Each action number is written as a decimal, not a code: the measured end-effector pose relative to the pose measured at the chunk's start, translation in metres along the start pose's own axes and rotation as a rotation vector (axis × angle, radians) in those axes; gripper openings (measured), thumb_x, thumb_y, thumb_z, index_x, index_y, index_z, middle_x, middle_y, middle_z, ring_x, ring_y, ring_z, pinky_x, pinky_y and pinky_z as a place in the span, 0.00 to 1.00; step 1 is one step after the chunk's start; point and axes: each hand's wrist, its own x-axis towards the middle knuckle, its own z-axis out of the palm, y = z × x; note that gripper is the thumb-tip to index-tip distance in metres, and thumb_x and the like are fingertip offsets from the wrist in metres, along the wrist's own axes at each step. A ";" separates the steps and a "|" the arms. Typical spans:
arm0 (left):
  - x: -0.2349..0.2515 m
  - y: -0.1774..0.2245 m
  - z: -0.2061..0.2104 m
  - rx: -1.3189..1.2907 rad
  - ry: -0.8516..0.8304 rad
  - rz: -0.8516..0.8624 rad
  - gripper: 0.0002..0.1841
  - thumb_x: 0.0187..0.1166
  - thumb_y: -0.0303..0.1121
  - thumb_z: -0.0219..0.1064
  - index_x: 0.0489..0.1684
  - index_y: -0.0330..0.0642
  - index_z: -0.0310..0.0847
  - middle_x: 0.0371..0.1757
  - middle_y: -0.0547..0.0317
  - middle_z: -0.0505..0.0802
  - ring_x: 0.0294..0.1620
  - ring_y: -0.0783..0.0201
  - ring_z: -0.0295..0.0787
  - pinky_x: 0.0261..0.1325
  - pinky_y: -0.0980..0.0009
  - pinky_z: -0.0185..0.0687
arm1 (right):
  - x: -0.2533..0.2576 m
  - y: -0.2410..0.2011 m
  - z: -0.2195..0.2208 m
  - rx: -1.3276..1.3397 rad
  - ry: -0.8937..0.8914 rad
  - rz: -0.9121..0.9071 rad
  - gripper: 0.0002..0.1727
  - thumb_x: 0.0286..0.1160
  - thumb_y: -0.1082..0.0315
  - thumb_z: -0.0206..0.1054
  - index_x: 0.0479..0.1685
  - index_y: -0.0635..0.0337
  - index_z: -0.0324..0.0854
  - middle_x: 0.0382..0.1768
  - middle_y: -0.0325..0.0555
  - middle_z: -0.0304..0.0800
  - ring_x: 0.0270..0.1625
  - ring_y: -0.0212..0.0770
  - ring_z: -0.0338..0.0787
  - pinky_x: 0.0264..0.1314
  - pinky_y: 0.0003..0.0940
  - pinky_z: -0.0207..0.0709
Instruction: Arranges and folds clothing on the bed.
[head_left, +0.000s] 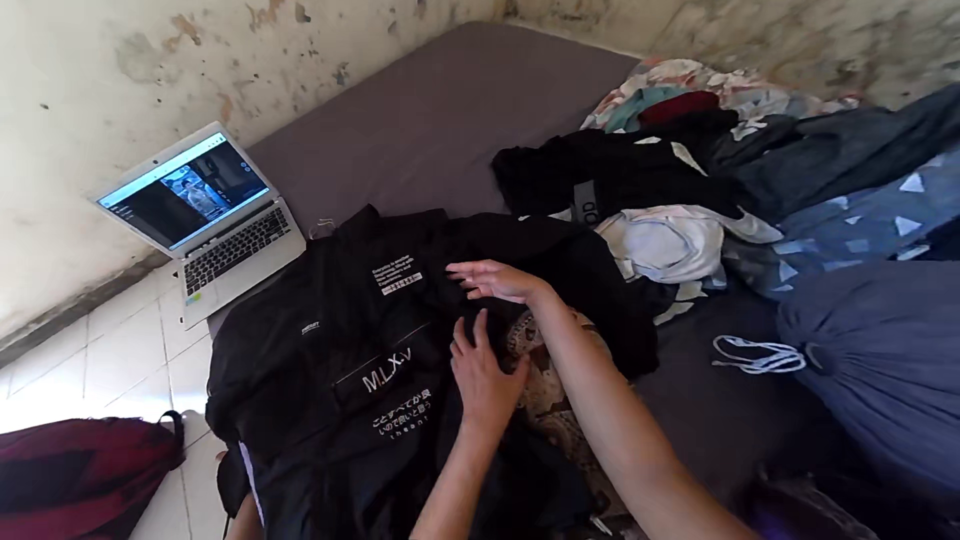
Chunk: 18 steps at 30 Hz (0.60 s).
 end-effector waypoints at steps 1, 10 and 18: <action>0.005 0.004 0.006 0.019 -0.087 -0.056 0.41 0.68 0.32 0.77 0.88 0.44 0.66 0.85 0.23 0.65 0.70 0.27 0.79 0.62 0.42 0.81 | 0.006 0.004 -0.005 -0.053 0.032 0.004 0.26 0.89 0.79 0.41 0.84 0.71 0.65 0.80 0.62 0.73 0.74 0.44 0.80 0.72 0.38 0.74; -0.014 -0.042 -0.067 0.135 0.052 0.000 0.28 0.62 0.08 0.61 0.66 0.31 0.85 0.62 0.33 0.89 0.63 0.38 0.89 0.63 0.42 0.84 | 0.037 0.029 -0.031 -0.338 0.354 -0.295 0.21 0.80 0.89 0.48 0.63 0.77 0.83 0.65 0.70 0.86 0.68 0.59 0.87 0.76 0.50 0.76; -0.027 -0.069 -0.076 0.244 0.068 -0.143 0.34 0.61 0.09 0.64 0.77 0.24 0.71 0.70 0.25 0.81 0.70 0.29 0.80 0.70 0.37 0.76 | 0.032 0.020 -0.010 -0.548 0.295 -0.286 0.14 0.76 0.87 0.59 0.52 0.78 0.88 0.54 0.71 0.89 0.63 0.63 0.87 0.73 0.50 0.75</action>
